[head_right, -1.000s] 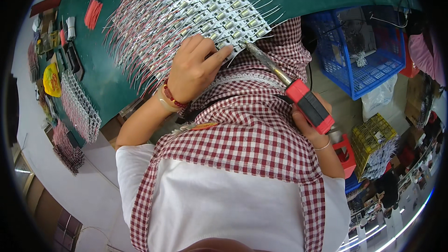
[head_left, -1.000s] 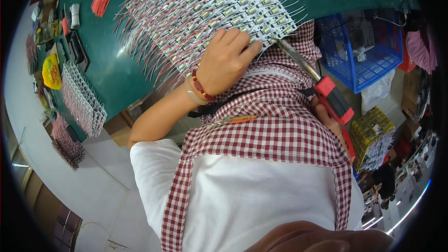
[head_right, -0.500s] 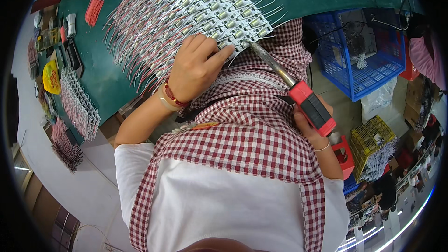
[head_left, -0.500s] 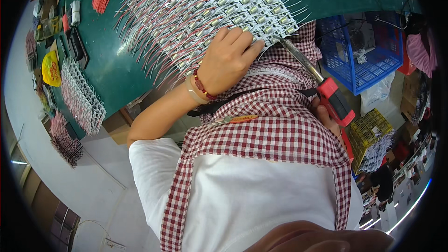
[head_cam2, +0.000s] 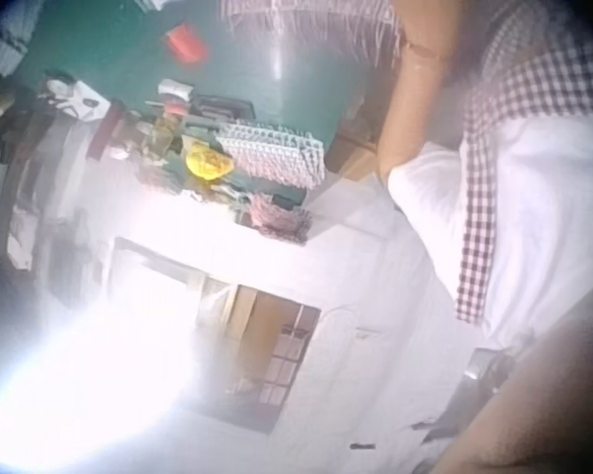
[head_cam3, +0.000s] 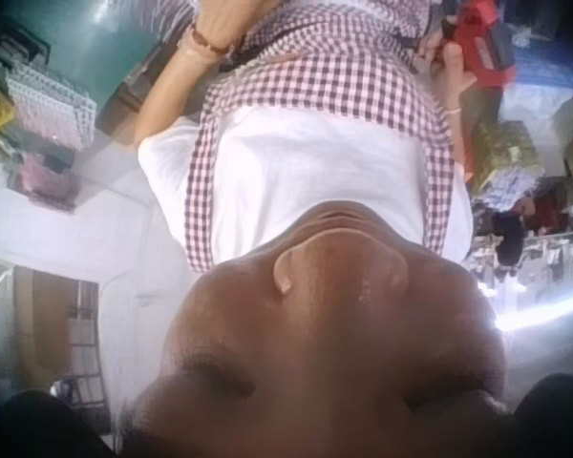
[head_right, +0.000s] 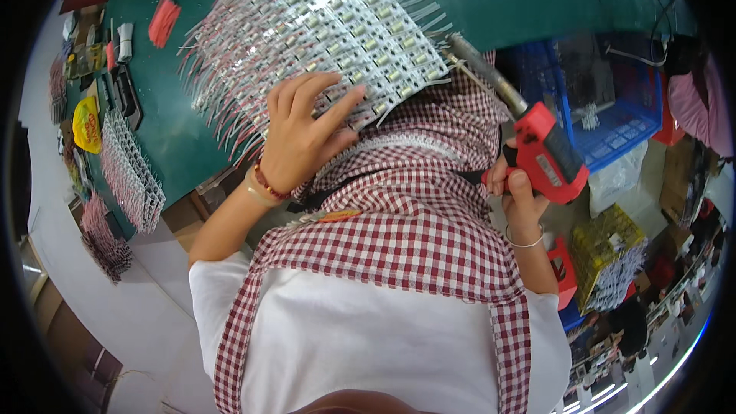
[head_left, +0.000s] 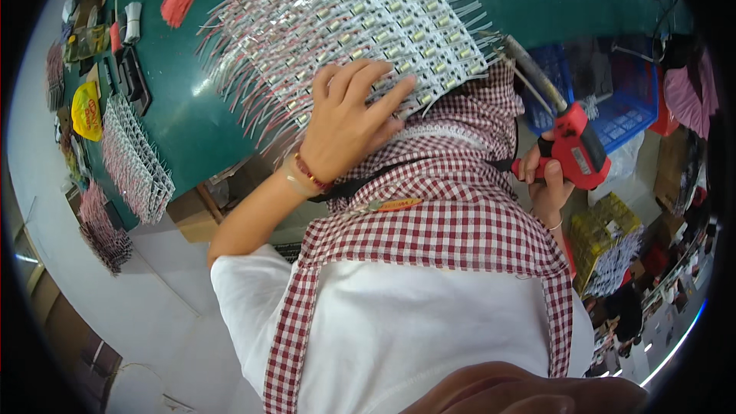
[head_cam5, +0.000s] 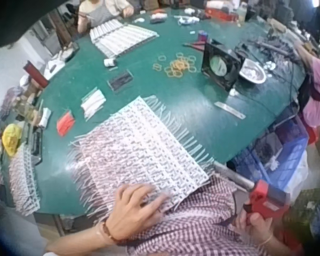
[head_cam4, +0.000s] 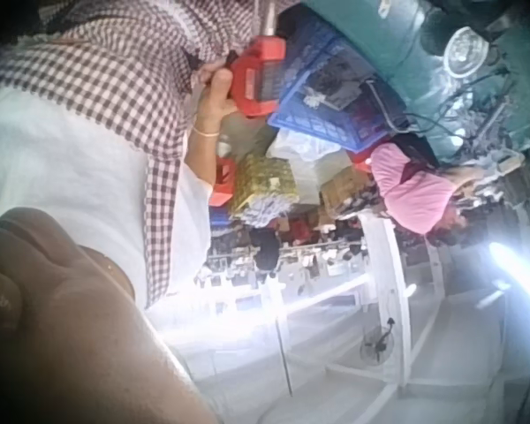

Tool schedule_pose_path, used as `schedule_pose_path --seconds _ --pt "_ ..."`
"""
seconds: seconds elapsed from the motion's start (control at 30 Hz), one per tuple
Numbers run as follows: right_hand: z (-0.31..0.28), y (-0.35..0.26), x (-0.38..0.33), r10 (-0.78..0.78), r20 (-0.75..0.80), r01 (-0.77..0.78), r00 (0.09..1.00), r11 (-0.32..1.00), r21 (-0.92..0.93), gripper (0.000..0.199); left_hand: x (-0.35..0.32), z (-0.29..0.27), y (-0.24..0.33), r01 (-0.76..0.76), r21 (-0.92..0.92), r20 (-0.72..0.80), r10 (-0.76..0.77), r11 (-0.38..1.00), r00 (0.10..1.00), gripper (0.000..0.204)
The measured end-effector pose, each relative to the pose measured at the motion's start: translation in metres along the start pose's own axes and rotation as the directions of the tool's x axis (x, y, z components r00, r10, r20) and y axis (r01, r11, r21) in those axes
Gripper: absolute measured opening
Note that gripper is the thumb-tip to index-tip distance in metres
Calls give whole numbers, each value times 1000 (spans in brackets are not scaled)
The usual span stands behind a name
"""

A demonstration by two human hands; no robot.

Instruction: The person solders wires onto circuit board panels using a soldering gun, picking up wires from the table and attaching them along the components by hand.

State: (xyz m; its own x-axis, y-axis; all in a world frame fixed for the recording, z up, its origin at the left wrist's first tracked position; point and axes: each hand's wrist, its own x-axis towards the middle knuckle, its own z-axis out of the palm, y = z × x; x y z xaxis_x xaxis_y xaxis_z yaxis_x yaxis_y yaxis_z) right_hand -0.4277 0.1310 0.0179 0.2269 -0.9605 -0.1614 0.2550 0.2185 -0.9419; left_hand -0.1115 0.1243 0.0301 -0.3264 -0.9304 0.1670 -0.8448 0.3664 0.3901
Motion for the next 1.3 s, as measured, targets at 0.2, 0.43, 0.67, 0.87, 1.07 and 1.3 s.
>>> schedule_pose_path --seconds 0.2,0.43,0.67,0.87,1.07,1.3 --pt "36 -7 64 -64 68 46 996 970 240 45 -38 1 -4 141 94 119 -152 986 981 71" --pt "58 18 100 -30 193 -32 981 951 307 43 -58 -12 2 280 81 92 -287 956 953 64" --pt "64 31 100 33 210 -118 977 908 403 44 -47 -75 -7 450 20 79 -450 893 890 44" --pt "67 30 102 27 217 -127 976 878 462 45 43 -79 -135 343 257 -315 -257 903 914 14" --pt "65 26 100 68 185 -152 980 861 486 44 114 -40 -231 406 255 -322 -319 878 891 17" --pt "59 5 114 -4 148 -66 989 881 468 42 115 -30 -234 401 256 -406 -279 879 870 13"
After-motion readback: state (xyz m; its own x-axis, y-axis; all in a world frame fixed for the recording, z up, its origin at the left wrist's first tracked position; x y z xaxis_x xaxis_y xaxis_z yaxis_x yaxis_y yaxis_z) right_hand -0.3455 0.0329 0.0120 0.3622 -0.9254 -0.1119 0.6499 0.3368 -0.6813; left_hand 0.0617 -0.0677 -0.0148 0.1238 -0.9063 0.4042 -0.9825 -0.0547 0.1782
